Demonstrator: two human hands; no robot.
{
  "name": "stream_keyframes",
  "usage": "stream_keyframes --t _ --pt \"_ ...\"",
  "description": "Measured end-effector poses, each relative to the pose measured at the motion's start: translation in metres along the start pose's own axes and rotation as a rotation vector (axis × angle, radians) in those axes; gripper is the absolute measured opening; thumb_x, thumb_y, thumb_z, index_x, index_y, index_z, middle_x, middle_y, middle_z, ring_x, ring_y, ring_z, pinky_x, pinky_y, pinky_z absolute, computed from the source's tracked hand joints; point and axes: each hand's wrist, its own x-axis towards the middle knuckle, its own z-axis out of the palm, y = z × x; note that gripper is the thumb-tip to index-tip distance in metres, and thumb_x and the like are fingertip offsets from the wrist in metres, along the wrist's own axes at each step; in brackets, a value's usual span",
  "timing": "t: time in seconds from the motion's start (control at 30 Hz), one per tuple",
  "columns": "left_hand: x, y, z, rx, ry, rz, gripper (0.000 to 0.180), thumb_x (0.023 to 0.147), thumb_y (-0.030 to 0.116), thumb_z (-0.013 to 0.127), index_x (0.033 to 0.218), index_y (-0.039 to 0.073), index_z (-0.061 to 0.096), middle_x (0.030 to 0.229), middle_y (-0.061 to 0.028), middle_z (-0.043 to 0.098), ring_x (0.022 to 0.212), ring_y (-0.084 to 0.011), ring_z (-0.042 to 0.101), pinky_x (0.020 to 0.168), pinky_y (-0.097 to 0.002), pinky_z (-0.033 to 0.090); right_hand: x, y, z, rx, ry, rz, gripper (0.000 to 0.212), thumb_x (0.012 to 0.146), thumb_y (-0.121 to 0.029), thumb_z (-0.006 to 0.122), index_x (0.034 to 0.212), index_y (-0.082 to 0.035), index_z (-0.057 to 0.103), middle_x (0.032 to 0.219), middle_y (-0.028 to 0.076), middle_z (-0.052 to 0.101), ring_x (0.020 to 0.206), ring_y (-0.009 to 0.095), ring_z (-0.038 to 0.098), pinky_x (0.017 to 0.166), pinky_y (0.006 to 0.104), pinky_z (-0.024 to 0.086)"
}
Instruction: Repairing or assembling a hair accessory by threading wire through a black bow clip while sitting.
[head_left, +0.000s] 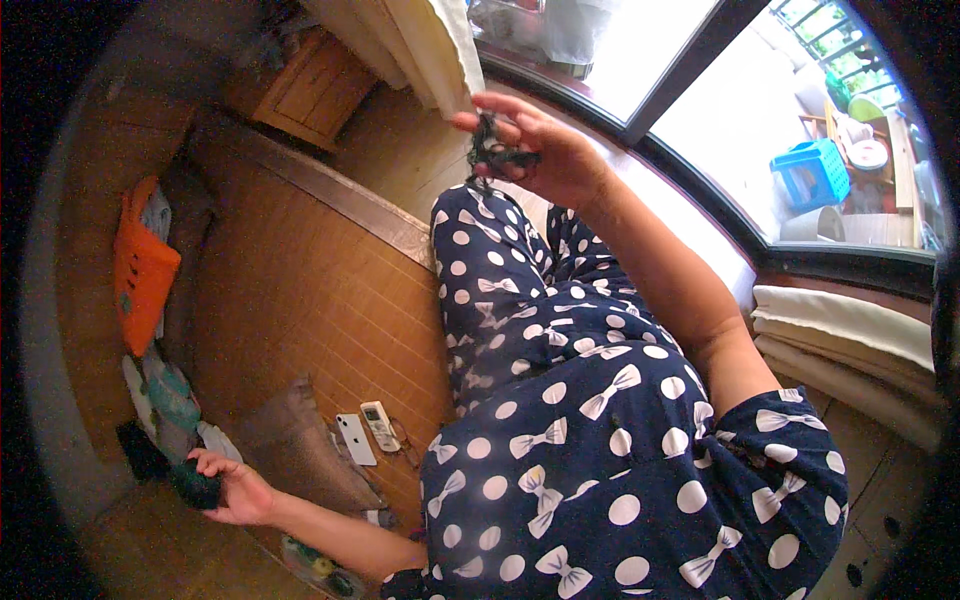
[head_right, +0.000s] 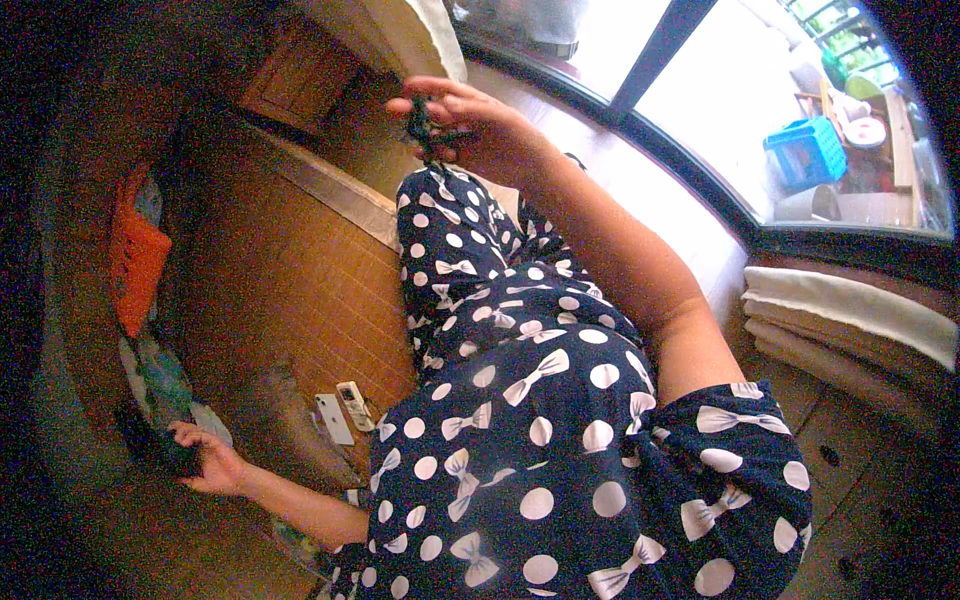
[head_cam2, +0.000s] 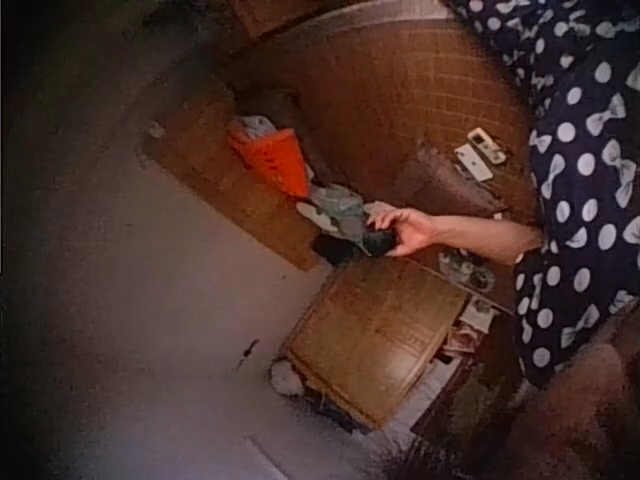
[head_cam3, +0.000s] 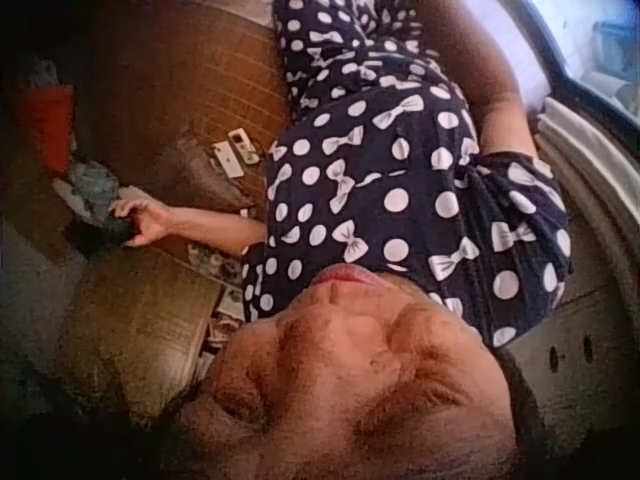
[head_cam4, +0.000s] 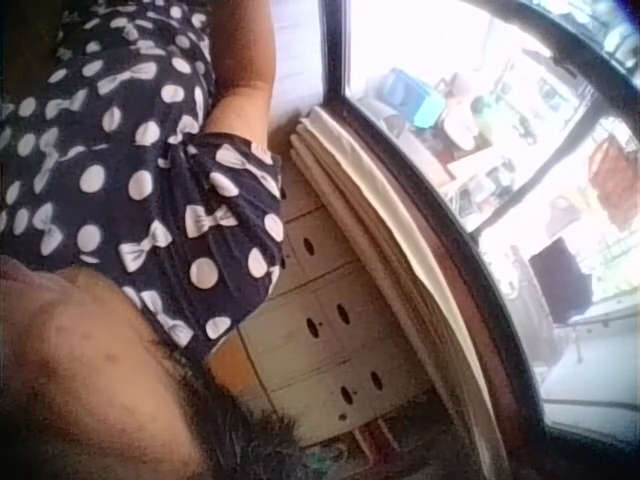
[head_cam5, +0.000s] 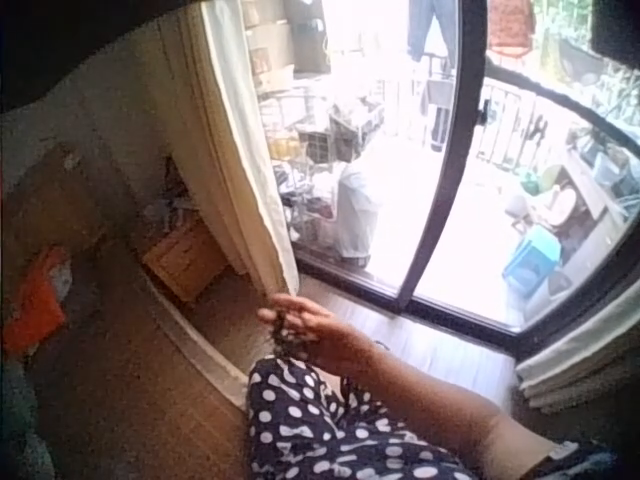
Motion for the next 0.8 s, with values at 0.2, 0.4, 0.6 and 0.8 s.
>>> stream_keyframes --t 0.2,0.4,0.6,0.8 --pt "-0.003 0.007 -0.013 0.03 0.072 0.031 0.079 0.073 0.017 0.067 0.135 -0.004 0.023 0.128 -0.0173 0.037 0.101 -0.0279 0.049 0.084 -0.0373 0.047 0.001 0.034 -0.06 -0.459 0.099 0.049 0.023 0.087 -0.014 0.064 0.107 -0.003 0.064 0.1 0.007 0.068 0.095 0.014 0.061 0.087 0.0287 0.046" --pt "-0.008 0.013 -0.005 -0.016 0.103 0.073 0.08 0.074 0.02 0.066 0.136 -0.004 0.022 0.128 -0.018 0.037 0.103 -0.029 0.048 0.085 -0.038 0.047 -0.006 0.021 -0.003 -0.542 0.025 -0.103 0.02 0.091 -0.003 0.054 0.109 0.001 0.06 0.105 0.01 0.065 0.102 0.017 0.06 0.094 0.0297 0.046" --pt "-0.007 0.035 -0.004 -0.003 0.002 0.124 0.08 0.072 0.017 0.066 0.136 -0.004 0.023 0.128 -0.0192 0.037 0.105 -0.0297 0.047 0.086 -0.0394 0.046 -0.055 0.07 -0.025 -0.845 -0.135 0.076 0.032 0.09 -0.007 0.057 0.122 -0.005 0.057 0.116 0.007 0.06 0.1 0.015 0.057 0.09 0.0273 0.045" --pt "-0.013 0.016 -0.016 0.057 0.016 0.033 0.08 0.072 0.015 0.066 0.137 -0.002 0.023 0.128 -0.0176 0.037 0.102 -0.0286 0.047 0.087 -0.0388 0.046 -0.075 0.079 -0.063 -1.357 0.105 0.303 0.015 0.084 -0.007 0.06 0.097 -0.006 0.067 0.094 0.01 0.061 0.083 0.023 0.061 0.077 0.0319 0.049"
